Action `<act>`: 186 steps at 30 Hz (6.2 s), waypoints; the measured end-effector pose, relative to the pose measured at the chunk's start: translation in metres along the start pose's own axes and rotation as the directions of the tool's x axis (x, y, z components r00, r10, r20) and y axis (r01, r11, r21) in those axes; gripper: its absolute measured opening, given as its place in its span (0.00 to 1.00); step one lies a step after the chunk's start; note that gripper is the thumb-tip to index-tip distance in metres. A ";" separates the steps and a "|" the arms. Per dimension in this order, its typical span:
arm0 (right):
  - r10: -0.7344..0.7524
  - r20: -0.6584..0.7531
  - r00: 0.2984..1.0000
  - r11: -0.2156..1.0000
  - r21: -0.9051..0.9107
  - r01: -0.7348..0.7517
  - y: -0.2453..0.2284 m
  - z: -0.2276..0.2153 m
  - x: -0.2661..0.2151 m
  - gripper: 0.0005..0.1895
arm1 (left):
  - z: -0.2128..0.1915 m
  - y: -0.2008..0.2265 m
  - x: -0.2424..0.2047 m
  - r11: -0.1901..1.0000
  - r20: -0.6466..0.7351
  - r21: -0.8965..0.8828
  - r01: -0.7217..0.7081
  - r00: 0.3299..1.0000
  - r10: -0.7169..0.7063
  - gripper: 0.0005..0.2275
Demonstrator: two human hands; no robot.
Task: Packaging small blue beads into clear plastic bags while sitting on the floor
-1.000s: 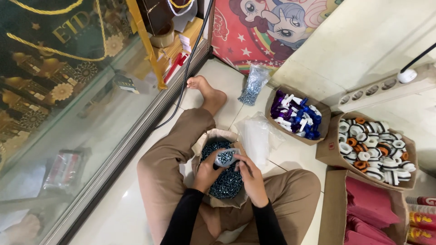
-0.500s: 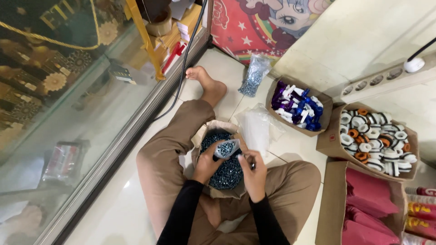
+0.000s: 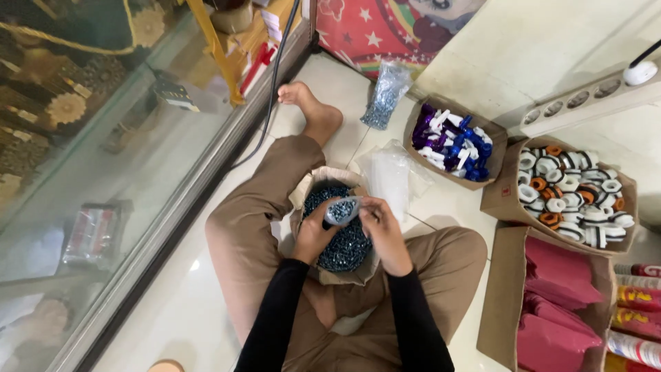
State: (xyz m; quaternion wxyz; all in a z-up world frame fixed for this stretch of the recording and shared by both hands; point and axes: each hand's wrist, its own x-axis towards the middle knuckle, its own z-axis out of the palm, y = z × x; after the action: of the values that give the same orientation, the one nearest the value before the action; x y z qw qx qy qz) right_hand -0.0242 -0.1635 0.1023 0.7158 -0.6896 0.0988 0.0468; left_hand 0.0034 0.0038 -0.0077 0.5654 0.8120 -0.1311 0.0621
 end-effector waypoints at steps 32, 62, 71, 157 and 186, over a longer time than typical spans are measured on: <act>-0.436 -0.072 0.897 0.849 -0.365 0.383 -0.033 0.025 0.002 0.07 | -0.002 0.015 0.001 1.000 -0.021 -0.021 0.024 0.999 -0.024 0.28; -0.345 -0.093 0.934 0.854 0.381 0.354 -0.006 0.033 0.003 0.16 | 0.000 0.010 0.000 1.000 -0.032 -0.020 0.003 0.999 -0.004 0.29; -0.398 -0.128 0.909 0.883 0.215 0.417 0.001 0.023 0.005 0.16 | -0.001 0.010 0.001 0.999 -0.018 -0.036 0.021 1.000 -0.021 0.29; -0.665 0.043 0.746 0.624 -0.517 0.586 -0.026 0.001 -0.014 0.07 | -0.008 0.002 0.000 0.999 -0.019 -0.034 0.039 0.999 -0.040 0.31; -0.401 -0.123 0.908 0.891 -0.285 0.354 -0.039 -0.043 0.082 0.01 | -0.009 0.074 0.116 0.986 -0.152 -0.114 0.120 0.979 -0.137 0.02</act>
State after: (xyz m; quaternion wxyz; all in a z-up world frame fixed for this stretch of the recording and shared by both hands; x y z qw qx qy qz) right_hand 0.0609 -0.2138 0.1222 0.6042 -0.7836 0.0194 -0.1434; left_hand 0.0937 -0.0287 0.0908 0.6186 0.7805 -0.0359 0.0832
